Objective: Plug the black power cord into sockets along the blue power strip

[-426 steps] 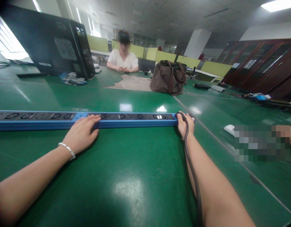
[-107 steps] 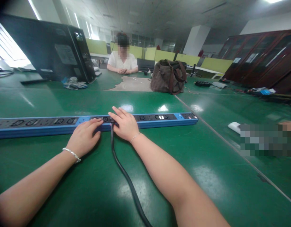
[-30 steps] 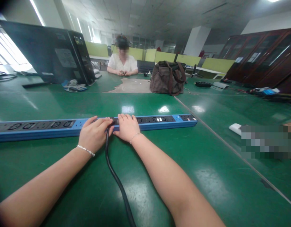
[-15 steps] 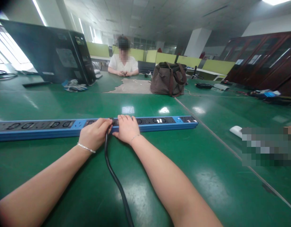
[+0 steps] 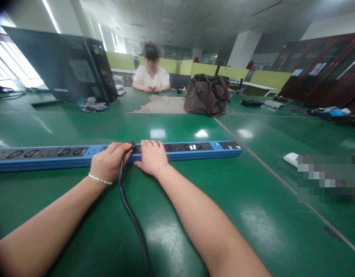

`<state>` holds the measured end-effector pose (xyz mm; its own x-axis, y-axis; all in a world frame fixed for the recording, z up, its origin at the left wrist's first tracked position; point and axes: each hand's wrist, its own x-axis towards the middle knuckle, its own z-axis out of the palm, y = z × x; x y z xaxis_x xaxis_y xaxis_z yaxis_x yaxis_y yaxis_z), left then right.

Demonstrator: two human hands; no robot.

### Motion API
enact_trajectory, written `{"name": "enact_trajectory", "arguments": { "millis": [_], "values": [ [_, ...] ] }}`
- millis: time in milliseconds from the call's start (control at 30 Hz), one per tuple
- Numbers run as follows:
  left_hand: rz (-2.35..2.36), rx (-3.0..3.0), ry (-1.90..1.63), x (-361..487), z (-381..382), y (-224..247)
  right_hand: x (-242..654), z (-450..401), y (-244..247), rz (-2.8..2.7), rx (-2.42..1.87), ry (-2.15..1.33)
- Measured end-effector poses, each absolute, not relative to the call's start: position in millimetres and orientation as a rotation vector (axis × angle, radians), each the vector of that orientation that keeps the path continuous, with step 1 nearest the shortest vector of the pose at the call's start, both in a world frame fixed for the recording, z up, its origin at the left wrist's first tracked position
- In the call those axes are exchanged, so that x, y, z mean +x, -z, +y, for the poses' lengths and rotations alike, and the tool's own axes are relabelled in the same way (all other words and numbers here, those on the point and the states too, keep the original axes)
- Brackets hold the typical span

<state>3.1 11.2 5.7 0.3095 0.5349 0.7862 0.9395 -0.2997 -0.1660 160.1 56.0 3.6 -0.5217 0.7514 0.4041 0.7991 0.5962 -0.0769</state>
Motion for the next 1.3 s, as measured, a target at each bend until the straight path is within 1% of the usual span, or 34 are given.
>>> {"name": "enact_trajectory", "arguments": {
  "millis": [133,200,300,367,400,500,667,867,1067,1300],
  "values": [
    [-1.32,-1.962,0.86,3,11,-4,160,56,-4,-2.425,-1.236,0.18],
    [-1.309,-1.94,0.841,3,9,-12,159,56,-4,-2.424,-1.242,0.177],
    [-1.191,-1.784,0.893,-3,1,-38,160,57,-2,-2.423,-1.245,0.168],
    [-1.155,-1.653,1.013,-13,-3,-58,160,58,-1,-2.424,-1.243,0.163],
    [-1.192,-1.585,1.065,-19,-5,-66,160,59,-1,-2.424,-1.241,0.162],
    [-1.34,-1.558,1.063,-44,-6,-79,160,59,0,-2.423,-1.24,0.161],
    [-1.536,-1.741,0.819,-81,1,-71,160,60,-1,-2.428,-1.248,0.164],
    [-1.675,-1.915,0.493,-103,9,-62,160,59,-1,-2.435,-1.245,0.162],
    [-1.617,-1.939,0.497,-115,11,-57,160,59,-1,-2.438,-1.243,0.158],
    [-1.654,-1.913,0.533,-112,11,-54,160,59,-2,-2.439,-1.251,0.165]
  ]
}}
